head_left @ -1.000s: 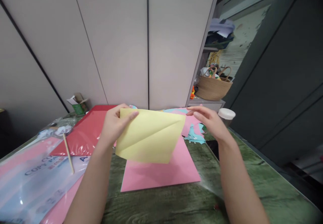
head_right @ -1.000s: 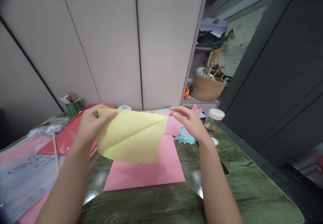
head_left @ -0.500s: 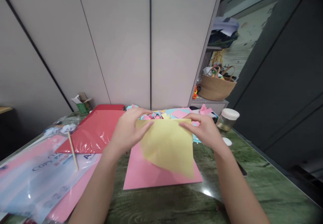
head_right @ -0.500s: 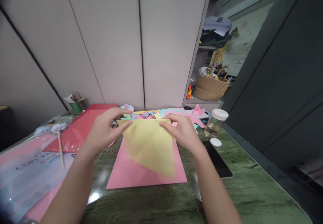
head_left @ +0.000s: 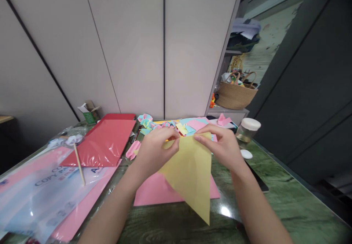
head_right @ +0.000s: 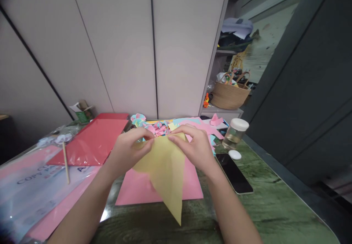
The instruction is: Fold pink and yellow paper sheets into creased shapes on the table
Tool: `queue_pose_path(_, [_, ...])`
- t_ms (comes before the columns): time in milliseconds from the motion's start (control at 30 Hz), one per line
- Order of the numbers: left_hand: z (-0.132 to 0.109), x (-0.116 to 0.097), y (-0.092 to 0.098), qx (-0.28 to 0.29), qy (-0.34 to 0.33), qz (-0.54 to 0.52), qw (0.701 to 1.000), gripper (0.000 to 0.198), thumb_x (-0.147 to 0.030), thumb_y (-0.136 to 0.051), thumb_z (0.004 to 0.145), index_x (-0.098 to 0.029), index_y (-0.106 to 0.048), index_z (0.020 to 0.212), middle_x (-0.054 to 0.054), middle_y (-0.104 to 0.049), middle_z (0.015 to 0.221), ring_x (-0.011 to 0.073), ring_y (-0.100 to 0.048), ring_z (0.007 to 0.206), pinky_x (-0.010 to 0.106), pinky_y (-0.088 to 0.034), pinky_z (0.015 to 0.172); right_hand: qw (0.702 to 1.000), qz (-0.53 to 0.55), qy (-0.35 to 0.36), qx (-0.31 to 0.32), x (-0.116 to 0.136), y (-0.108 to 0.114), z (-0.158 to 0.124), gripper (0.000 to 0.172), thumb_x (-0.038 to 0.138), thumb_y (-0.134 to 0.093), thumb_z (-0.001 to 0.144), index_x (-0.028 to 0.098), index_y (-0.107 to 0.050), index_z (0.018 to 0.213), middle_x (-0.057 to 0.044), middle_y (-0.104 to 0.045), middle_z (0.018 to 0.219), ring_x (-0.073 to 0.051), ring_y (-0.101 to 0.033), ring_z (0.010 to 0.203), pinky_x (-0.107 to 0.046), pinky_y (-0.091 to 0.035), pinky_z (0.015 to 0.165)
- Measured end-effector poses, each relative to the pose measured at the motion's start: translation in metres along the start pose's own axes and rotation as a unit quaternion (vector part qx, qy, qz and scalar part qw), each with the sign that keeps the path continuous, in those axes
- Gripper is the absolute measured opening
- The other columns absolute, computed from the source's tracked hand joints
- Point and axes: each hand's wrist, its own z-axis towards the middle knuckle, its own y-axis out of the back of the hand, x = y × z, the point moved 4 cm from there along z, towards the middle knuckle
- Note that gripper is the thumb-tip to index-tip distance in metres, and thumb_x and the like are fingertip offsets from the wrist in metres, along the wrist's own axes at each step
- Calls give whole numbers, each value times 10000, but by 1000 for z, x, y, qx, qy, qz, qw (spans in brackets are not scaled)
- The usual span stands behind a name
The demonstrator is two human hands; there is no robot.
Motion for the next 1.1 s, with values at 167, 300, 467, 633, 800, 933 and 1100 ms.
queue_pose_path(167, [-1, 12, 11, 39, 40, 1, 998, 104, -130, -501, 770, -197, -555, 711, -34, -628, 721, 119, -576, 690, 228, -407, 638, 996, 58, -5, -66, -17, 18, 3, 43, 281, -702, 720, 241, -686, 720, 6, -686, 744, -155, -615, 706, -282, -462, 640])
queue_pose_path(300, [0, 27, 22, 53, 74, -3, 996, 94, -160, -505, 778, -205, -569, 726, -43, -632, 728, 113, -570, 680, 209, -397, 612, 992, 67, -33, -103, -30, 39, 4, 57, 289, -726, 691, 243, -694, 705, 4, -677, 711, -143, -601, 646, -263, -457, 566])
queue_pose_path(467, [1, 62, 43, 13, 127, 42, 991, 64, -164, -538, 755, -208, -577, 729, -47, -644, 707, 125, -591, 687, 225, -406, 646, 974, 83, -90, -192, -48, 75, 0, 114, 301, -757, 651, 238, -688, 715, 8, -650, 674, -121, -553, 527, -244, -419, 457])
queue_pose_path(633, [-2, 53, 55, -150, 126, 95, 976, 61, -225, -560, 797, -206, -593, 751, -17, -664, 773, 150, -614, 764, 258, -433, 708, 990, -20, -37, -138, -34, 67, 0, 76, 302, -714, 710, 239, -695, 749, -2, -664, 718, -152, -580, 634, -281, -430, 551])
queue_pose_path(800, [-5, -3, 16, -122, -22, 30, 992, 61, -167, -575, 793, -204, -605, 832, 7, -677, 816, 164, -614, 795, 302, -461, 751, 992, -84, 81, -49, 8, 23, -4, 34, 253, -644, 787, 242, -665, 763, -2, -674, 783, -168, -590, 768, -327, -443, 714])
queue_pose_path(933, [-7, -16, -7, -69, -62, 0, 996, 96, -143, -544, 817, -200, -608, 861, 17, -665, 819, 168, -596, 803, 322, -445, 736, 987, -125, 99, -14, 20, 4, -8, 46, 253, -619, 811, 230, -649, 784, -5, -662, 776, -169, -582, 784, -327, -438, 724])
queue_pose_path(1100, [-8, -15, -7, -58, -34, -28, 997, 81, -124, -544, 802, -191, -564, 762, -8, -621, 736, 135, -563, 723, 284, -421, 676, 992, -112, 52, -15, 15, 1, -8, 51, 278, -622, 804, 228, -620, 795, 1, -656, 806, -177, -593, 810, -325, -436, 741])
